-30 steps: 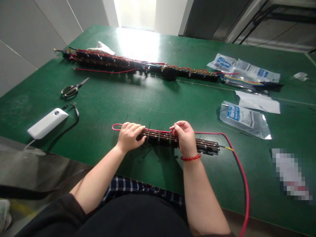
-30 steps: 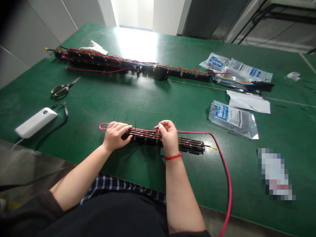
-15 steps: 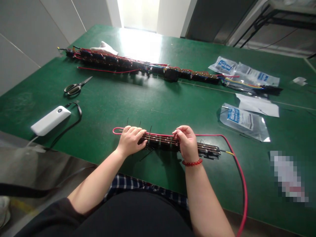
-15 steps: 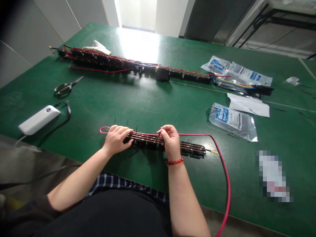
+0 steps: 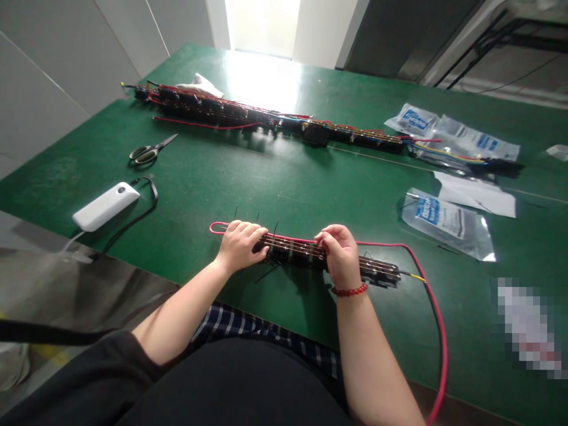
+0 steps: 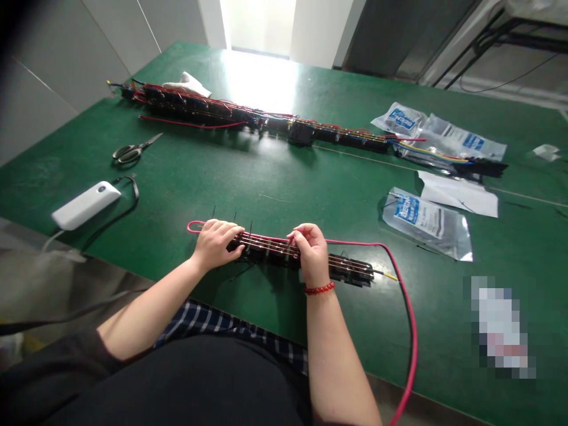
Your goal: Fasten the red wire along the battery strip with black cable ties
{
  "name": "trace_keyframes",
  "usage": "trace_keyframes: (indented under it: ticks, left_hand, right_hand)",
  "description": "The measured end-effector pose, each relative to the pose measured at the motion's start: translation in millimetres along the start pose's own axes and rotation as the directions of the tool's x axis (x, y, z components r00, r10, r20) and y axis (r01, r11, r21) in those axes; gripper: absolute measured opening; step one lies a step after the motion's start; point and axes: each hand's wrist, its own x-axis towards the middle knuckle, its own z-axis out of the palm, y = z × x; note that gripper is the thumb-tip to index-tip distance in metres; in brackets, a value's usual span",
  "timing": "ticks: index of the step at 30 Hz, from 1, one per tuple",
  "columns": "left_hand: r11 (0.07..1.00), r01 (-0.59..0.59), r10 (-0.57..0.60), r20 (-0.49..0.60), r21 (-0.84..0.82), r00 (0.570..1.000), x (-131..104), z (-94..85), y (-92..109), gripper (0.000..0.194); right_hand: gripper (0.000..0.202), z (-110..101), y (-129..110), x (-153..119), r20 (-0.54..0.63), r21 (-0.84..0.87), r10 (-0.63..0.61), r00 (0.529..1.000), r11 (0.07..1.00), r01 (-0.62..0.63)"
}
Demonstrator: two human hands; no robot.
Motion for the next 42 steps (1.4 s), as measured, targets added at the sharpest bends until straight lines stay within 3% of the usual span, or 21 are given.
trace_keyframes:
  ticks: [6, 9, 16, 23, 27, 31, 36, 42]
  left_hand:
    - [1.000, 0.003, -0.001, -0.051, 0.027, 0.999, -4.9, 5.5, -2.4, 0.043]
    - [0.997, -0.034, 0.039, -0.075, 0.071, 0.996, -6.8, 6.8, -2.1, 0.040]
    - [0.989, -0.099, 0.106, -0.051, 0.111, 0.993, -6.6, 7.9, 1.0, 0.035]
    - [0.991, -0.130, 0.130, -0.016, 0.030, 0.991, -4.9, 3.9, 2.9, 0.038]
    - [0.996, 0.023, -0.021, 0.024, -0.087, 0.999, 3.4, -5.0, 10.2, 0.029]
    - [0.961, 0.234, -0.212, 0.155, -0.144, 0.965, 22.9, -16.2, 16.5, 0.024]
    - [0.922, 0.341, -0.255, 0.375, -0.183, 0.891, 47.5, -24.8, 13.0, 0.023]
    - [0.920, 0.361, -0.275, 0.406, -0.152, 0.872, 56.0, -16.9, 9.9, 0.019]
  right_hand:
    - [0.008, -1.1, 1.6, -0.4, 0.001, 0.005, -0.016, 1.000, 1.000, 0.016]
    - [0.009, -1.9, 3.2, -0.2, 0.002, 0.007, -0.016, 1.000, 1.000, 0.016]
    - [0.009, -1.0, 1.8, -0.3, 0.004, -0.025, -0.012, 1.000, 1.000, 0.012]
    - [0.009, 2.1, -3.2, -5.5, 0.017, -0.130, -0.019, 1.000, 0.991, 0.021]
    - [0.008, 1.3, -3.8, -5.7, 0.021, -0.135, -0.015, 1.000, 0.991, 0.017]
    - [0.009, 0.7, -3.6, -5.0, 0.043, -0.124, 0.001, 0.999, 0.992, 0.004]
    - [0.010, 1.5, -3.4, -6.4, 0.040, -0.142, -0.008, 0.999, 0.990, 0.014]
    - [0.012, 2.7, -3.1, -8.1, 0.052, -0.196, -0.019, 0.998, 0.980, 0.029]
